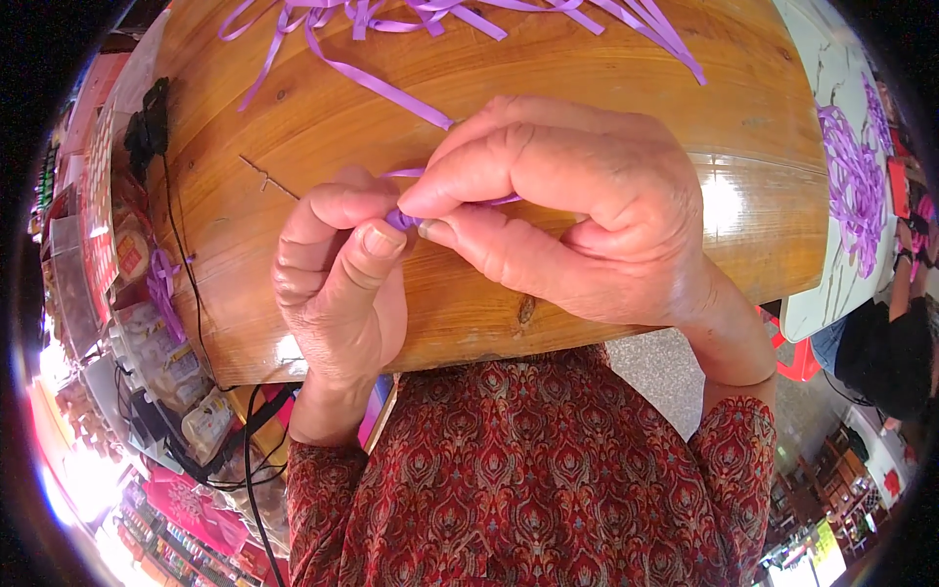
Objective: The person picks up a purple ribbon from a pile on a wooden table and ties it into a small knot. They repeat this process with several more ribbons, tying each one into a knot one at a time.
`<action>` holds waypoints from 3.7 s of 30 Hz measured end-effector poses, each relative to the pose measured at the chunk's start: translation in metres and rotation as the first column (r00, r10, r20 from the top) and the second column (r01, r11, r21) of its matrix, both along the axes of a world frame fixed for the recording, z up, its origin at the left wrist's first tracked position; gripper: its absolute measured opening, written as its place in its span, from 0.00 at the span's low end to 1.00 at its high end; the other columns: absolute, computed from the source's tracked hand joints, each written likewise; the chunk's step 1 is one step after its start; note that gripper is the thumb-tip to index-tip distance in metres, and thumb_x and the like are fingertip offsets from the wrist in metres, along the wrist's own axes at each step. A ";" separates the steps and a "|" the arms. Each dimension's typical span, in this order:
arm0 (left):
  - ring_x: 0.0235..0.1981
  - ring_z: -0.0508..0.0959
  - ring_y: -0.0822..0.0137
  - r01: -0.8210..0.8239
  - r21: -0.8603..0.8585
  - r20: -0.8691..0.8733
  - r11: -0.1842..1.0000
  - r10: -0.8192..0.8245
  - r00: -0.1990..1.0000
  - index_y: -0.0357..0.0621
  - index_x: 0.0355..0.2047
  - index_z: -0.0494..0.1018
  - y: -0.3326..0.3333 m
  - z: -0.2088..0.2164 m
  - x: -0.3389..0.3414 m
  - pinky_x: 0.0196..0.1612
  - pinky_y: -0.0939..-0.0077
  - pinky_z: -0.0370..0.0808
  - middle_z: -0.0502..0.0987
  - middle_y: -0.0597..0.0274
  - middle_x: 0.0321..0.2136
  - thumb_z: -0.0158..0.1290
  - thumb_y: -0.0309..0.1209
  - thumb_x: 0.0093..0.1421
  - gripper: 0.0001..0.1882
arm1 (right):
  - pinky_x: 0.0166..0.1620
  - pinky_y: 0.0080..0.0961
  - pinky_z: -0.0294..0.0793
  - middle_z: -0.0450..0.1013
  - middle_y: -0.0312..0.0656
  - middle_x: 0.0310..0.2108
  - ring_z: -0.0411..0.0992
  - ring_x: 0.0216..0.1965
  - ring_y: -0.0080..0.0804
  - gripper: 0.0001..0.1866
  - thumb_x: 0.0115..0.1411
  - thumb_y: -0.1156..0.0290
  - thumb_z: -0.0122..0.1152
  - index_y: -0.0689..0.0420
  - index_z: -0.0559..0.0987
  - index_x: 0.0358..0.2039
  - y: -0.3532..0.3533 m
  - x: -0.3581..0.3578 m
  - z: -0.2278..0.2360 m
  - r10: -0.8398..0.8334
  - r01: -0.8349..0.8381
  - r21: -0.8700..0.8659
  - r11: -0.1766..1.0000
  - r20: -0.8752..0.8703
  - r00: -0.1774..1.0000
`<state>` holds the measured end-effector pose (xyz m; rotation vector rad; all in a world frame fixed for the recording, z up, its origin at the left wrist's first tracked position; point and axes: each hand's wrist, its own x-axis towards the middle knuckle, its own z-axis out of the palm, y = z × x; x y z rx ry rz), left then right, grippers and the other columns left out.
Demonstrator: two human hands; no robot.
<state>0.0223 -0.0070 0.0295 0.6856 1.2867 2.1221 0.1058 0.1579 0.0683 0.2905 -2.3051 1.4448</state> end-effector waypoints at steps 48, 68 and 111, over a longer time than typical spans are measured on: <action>0.25 0.65 0.79 -0.020 -0.034 -0.141 0.999 0.015 0.990 0.38 0.32 0.73 0.003 -0.001 0.003 0.29 0.87 0.62 0.69 0.69 0.25 0.56 0.18 0.53 0.07 | 0.24 0.25 0.64 0.72 0.44 0.23 0.69 0.21 0.31 0.14 0.43 0.75 0.68 0.67 0.78 0.31 0.001 0.004 0.000 -0.092 0.167 0.321 0.932 -0.236 0.967; 0.18 0.62 0.78 0.060 -0.011 -0.352 0.998 -0.060 0.934 0.37 0.31 0.73 -0.003 0.002 0.004 0.21 0.86 0.57 0.68 0.67 0.20 0.59 0.16 0.49 0.10 | 0.22 0.25 0.57 0.69 0.41 0.19 0.61 0.16 0.27 0.15 0.41 0.75 0.67 0.67 0.76 0.31 -0.006 0.018 0.007 -0.058 0.090 0.298 0.950 -0.114 0.992; 0.23 0.66 0.74 -0.074 -0.174 -0.509 0.982 -0.025 0.861 0.38 0.31 0.75 0.006 0.004 -0.005 0.25 0.81 0.62 0.69 0.66 0.22 0.56 0.20 0.53 0.05 | 0.27 0.26 0.65 0.73 0.43 0.24 0.69 0.23 0.32 0.16 0.43 0.71 0.68 0.67 0.77 0.32 0.009 0.004 0.001 -0.015 0.045 0.243 0.969 -0.125 0.992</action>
